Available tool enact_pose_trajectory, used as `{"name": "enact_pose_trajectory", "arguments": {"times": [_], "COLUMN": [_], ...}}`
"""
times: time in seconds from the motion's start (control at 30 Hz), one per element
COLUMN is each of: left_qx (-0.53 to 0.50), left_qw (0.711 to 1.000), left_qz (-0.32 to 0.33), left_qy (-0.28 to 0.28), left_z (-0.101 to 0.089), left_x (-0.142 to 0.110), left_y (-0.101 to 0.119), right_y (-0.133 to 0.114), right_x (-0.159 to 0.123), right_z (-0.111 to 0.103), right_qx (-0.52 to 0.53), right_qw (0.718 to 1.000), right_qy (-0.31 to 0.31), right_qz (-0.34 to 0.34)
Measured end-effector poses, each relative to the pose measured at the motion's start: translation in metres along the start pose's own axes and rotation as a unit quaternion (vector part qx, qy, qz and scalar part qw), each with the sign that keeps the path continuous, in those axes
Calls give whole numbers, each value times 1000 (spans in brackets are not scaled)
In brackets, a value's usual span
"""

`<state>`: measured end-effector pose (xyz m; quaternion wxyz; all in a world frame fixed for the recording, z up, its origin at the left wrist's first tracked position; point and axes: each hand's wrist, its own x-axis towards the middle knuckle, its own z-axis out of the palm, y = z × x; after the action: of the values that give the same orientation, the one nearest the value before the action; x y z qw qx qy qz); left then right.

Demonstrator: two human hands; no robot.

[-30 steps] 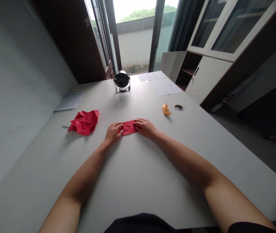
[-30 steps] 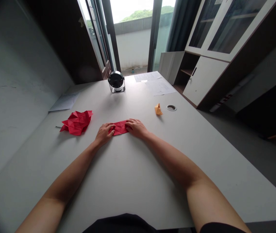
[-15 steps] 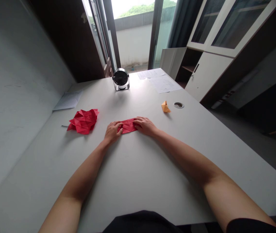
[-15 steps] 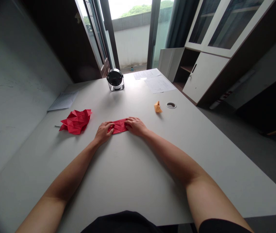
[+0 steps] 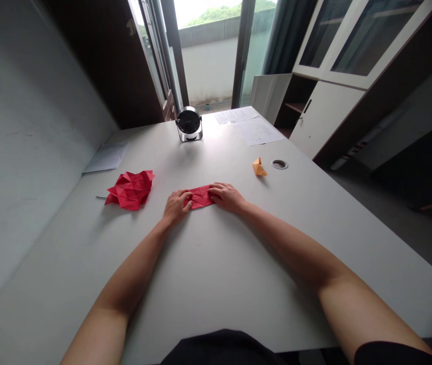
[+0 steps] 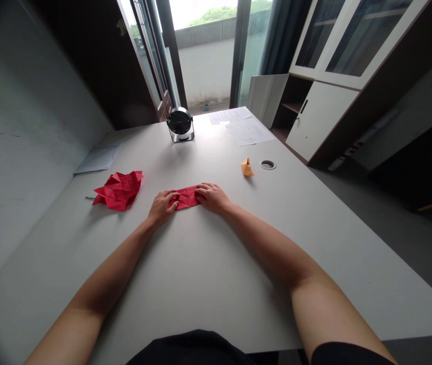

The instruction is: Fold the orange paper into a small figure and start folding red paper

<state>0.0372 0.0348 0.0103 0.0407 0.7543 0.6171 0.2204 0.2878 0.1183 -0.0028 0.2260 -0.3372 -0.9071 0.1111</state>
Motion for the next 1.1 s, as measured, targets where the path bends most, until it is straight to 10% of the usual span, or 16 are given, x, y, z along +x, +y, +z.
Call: {"name": "enact_pose_trajectory", "arguments": {"times": [1.1], "left_qx": [-1], "left_qw": [1000], "left_qz": [-5], "left_qy": [-7], "left_z": [-2], "left_x": [0], "left_y": [0], "right_y": [-3], "right_x": [1], "right_z": [-4], "right_qx": [12], "right_qw": [1000], "right_qy": [-1], "right_qz": [-4]}}
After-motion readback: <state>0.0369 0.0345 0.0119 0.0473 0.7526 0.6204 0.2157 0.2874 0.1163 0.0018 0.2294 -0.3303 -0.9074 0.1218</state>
